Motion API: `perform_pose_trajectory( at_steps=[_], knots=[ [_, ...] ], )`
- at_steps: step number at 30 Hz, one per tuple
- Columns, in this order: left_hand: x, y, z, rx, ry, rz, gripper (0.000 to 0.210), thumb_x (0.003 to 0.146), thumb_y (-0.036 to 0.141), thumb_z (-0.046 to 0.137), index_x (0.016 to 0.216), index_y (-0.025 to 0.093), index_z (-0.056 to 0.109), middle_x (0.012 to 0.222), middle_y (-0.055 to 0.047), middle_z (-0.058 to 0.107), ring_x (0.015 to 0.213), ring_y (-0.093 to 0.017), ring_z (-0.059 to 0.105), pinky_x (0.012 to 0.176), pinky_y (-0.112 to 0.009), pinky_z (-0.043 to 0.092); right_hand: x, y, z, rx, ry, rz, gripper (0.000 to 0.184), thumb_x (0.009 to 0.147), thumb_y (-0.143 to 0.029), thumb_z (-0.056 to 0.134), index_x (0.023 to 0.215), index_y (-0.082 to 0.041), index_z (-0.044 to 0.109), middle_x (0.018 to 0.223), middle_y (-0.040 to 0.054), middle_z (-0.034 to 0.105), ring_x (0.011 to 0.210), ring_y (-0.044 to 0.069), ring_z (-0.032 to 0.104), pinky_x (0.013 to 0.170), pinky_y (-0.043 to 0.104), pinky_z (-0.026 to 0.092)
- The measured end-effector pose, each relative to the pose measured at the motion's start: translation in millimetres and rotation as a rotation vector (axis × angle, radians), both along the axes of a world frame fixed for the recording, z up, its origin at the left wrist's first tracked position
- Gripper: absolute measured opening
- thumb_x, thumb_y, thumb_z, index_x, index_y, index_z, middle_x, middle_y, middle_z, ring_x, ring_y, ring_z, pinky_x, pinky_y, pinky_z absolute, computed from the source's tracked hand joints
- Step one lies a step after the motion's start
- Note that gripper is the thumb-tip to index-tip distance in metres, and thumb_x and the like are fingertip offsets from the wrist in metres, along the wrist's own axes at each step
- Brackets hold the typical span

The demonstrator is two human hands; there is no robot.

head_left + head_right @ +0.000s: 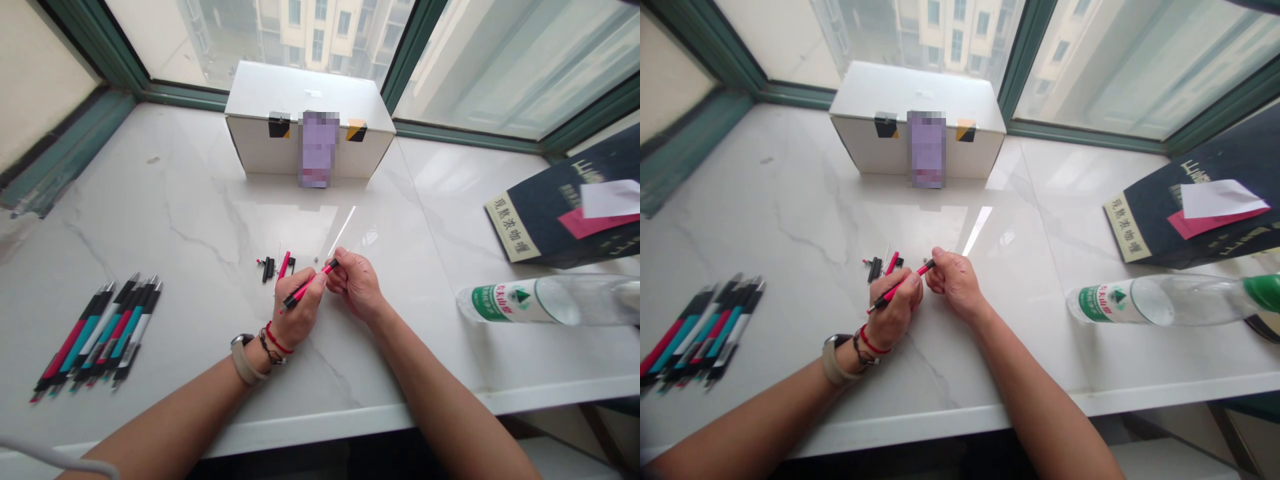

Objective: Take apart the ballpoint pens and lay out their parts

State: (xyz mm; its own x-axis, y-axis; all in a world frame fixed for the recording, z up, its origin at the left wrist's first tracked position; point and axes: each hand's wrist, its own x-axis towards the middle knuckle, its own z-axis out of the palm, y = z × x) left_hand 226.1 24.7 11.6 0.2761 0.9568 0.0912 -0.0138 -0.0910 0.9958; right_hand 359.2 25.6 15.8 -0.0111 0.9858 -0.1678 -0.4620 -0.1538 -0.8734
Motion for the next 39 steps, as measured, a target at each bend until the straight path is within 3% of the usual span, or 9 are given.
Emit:
perform_pose_trajectory(
  at_steps=[5,12,16,23,28,34,39],
  knots=[
    [5,4,-1.5,-0.106,-0.261,-0.026,0.054,0.097,0.042,0.039,0.048,0.021,0.032,0.04,0.004,0.035,0.038,-0.008,0.037,0.047,-0.028,0.036,-4,0,-1.5,0.038,-0.02,0.027,0.05,0.087,-0.054,0.057,0.056,-0.02,0.039,0.051,-0.0057,0.034,0.046,0.008,0.032,0.045,0.023,0.031],
    [9,9,3.5,-0.171,-0.424,0.059,0.046,0.091,0.053,0.048,0.061,0.02,0.04,0.045,0.006,0.038,0.036,-0.007,0.039,0.038,-0.023,0.034,0,-3,-1.0,0.114,-0.121,0.064,0.026,0.086,-0.043,0.058,0.077,-0.018,0.06,0.062,-0.0019,0.052,0.055,0.011,0.048,0.053,0.024,0.04],
    [9,10,2.9,-0.161,-0.397,0.082,0.042,0.091,0.054,0.049,0.067,0.02,0.045,0.047,0.006,0.042,0.037,-0.007,0.041,0.039,-0.022,0.036,0,-5,-2.4,0.117,-0.177,0.112,0.026,0.082,-0.044,0.064,0.081,-0.019,0.063,0.059,-0.0028,0.052,0.054,0.012,0.051,0.055,0.025,0.041],
    [9,12,-1.2,-0.15,-0.365,0.12,0.043,0.09,0.056,0.049,0.067,0.02,0.044,0.047,0.007,0.042,0.038,-0.007,0.043,0.038,-0.022,0.034,-1,-5,-3.4,0.086,-0.266,0.069,0.046,0.088,-0.052,0.056,0.057,-0.018,0.051,0.051,-0.0029,0.046,0.048,0.009,0.043,0.049,0.024,0.034],
    [8,11,-1.5,-0.098,-0.338,0.126,0.046,0.092,0.053,0.047,0.062,0.02,0.041,0.046,0.006,0.041,0.04,-0.007,0.044,0.043,-0.023,0.037,-3,-6,-2.3,0.095,-0.191,0.064,0.03,0.081,-0.047,0.067,0.079,-0.02,0.053,0.055,-0.0058,0.049,0.049,0.009,0.044,0.049,0.022,0.034],
    [8,10,-1.7,-0.113,-0.342,0.119,0.044,0.091,0.054,0.048,0.065,0.02,0.042,0.048,0.006,0.041,0.04,-0.007,0.043,0.04,-0.022,0.035,-5,-6,-1.8,0.089,-0.208,0.065,0.036,0.088,-0.053,0.056,0.074,-0.02,0.05,0.051,-0.0065,0.045,0.043,0.008,0.04,0.043,0.021,0.031],
    [8,12,-2.5,-0.149,-0.356,0.141,0.043,0.091,0.055,0.047,0.067,0.02,0.043,0.048,0.006,0.042,0.04,-0.007,0.044,0.041,-0.022,0.036,-4,-6,0.6,0.111,-0.188,0.052,0.031,0.081,-0.047,0.068,0.092,-0.022,0.053,0.056,-0.0076,0.05,0.043,0.007,0.042,0.042,0.02,0.033]
  ],
)
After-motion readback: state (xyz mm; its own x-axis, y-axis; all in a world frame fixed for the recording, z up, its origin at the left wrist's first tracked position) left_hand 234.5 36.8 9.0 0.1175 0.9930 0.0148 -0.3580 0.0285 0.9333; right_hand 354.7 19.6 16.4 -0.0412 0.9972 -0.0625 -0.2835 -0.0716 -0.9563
